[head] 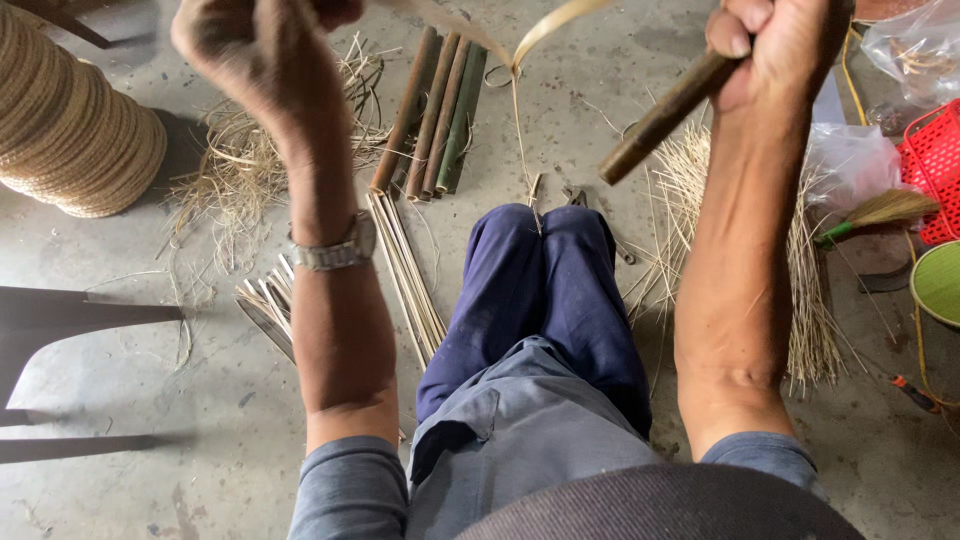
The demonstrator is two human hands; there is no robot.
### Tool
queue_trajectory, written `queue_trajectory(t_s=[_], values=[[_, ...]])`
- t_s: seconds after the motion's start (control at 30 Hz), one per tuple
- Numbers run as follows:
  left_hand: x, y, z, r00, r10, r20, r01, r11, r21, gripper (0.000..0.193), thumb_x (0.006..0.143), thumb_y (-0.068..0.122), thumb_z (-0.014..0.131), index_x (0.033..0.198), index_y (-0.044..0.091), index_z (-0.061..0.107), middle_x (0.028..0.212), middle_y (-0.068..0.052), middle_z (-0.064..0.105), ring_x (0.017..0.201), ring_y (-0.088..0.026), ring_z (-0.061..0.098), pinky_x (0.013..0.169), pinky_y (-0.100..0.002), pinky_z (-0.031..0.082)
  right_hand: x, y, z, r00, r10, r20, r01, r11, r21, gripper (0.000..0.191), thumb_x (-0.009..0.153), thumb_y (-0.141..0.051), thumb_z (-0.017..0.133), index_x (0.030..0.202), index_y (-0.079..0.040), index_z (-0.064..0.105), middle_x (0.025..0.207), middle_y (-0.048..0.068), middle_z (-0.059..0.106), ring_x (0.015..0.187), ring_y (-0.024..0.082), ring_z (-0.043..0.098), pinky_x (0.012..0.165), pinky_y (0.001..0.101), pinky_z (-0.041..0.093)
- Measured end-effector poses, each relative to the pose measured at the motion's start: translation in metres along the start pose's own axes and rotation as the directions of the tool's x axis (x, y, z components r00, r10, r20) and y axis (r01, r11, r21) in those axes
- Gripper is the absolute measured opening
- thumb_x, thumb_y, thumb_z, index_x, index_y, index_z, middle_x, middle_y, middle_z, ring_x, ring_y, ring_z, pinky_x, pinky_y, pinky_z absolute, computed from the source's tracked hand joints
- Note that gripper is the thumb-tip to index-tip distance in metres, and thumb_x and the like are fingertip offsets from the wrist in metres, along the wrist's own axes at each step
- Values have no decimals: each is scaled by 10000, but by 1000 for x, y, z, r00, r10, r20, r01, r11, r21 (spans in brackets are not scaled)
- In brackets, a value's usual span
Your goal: The person sits on the floor and uses a curved knife to shave thin strips of bamboo. They repeatedly hold the bamboo strip, shave it with the knife, inspect the result, and place the finished strip on a pile on the floor.
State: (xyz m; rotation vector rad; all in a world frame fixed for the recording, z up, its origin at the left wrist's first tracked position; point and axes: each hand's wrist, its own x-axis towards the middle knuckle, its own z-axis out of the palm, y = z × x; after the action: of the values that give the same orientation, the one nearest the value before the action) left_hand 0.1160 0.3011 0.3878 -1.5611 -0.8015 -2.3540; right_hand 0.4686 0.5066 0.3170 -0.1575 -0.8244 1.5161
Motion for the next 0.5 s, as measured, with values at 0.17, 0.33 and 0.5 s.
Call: queue_trajectory(t_s=[0.17, 0.33, 0.5], values=[[-15, -3, -49, 996, -63, -69, 70, 992, 101, 248, 1093, 155, 660, 893, 20, 716, 695, -117, 732, 545, -170, 722, 499, -316, 625, -15, -1, -49, 978, 127, -167, -156, 973, -171, 205, 1007, -124, 810, 925, -49, 637, 818, 78, 615, 556, 60, 417, 451, 196, 264], [-33, -11, -120, 955, -218, -201, 253, 952, 171, 192, 1068, 119, 699, 947, -24, 743, 750, -169, 762, 569, -205, 731, 507, -350, 573, -37, 2, -134, 931, 91, -354, -151, 978, -147, 247, 935, -136, 902, 954, 20, 712, 842, 124, 663, 533, 78, 437, 445, 212, 355], [-59, -8, -160, 908, -333, -253, 383, 906, 181, 197, 1060, 153, 694, 1074, -32, 761, 836, -196, 771, 665, -234, 774, 590, -390, 637, -65, -34, -178, 919, 154, -363, -189, 980, -63, 260, 988, -222, 850, 1007, -11, 700, 861, 84, 645, 525, 60, 418, 427, 191, 337]])
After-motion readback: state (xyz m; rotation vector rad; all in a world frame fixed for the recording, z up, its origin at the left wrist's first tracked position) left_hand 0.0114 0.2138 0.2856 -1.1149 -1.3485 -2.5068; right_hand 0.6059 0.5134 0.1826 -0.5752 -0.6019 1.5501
